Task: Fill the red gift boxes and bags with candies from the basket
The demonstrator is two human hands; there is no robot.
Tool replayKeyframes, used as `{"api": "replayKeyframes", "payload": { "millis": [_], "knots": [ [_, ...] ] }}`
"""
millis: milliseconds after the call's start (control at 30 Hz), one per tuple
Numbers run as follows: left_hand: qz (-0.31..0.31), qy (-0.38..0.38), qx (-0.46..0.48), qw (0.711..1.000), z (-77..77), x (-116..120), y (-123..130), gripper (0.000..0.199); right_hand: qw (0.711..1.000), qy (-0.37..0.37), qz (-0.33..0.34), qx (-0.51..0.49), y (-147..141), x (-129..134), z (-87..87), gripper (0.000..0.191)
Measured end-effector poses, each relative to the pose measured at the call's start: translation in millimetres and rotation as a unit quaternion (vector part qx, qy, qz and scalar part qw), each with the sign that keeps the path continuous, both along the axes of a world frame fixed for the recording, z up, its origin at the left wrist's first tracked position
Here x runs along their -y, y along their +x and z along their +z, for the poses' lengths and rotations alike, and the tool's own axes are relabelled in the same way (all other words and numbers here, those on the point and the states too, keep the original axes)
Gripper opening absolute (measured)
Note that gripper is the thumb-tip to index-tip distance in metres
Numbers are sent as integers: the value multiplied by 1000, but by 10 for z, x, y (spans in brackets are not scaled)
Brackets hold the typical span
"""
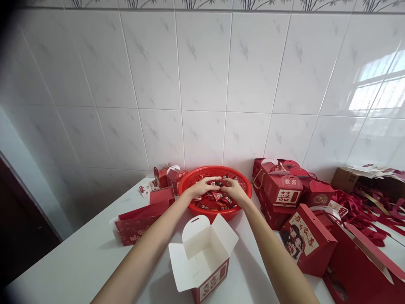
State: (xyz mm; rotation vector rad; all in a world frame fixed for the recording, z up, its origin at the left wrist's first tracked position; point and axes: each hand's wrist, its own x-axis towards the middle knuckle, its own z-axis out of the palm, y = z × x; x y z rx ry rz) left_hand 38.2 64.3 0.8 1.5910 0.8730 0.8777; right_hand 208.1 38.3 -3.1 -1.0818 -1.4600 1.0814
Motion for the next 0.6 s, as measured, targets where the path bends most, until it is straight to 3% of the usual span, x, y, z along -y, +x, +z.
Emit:
{"api": "replayKeyframes", "payload": {
  "millis": [200, 367, 600],
  "knots": [
    [-30, -35, 48, 998, 19, 34, 44, 44, 997, -21, 12, -75, 32, -24, -116, 29],
    [35, -18, -4, 999, -20, -11, 50, 21, 993, -24, -12, -111, 64, -61, -141, 34],
    [68, -41, -4, 997, -14, -2, 67, 26, 991, -32, -6, -132, 62, 2, -94, 45]
  ]
}}
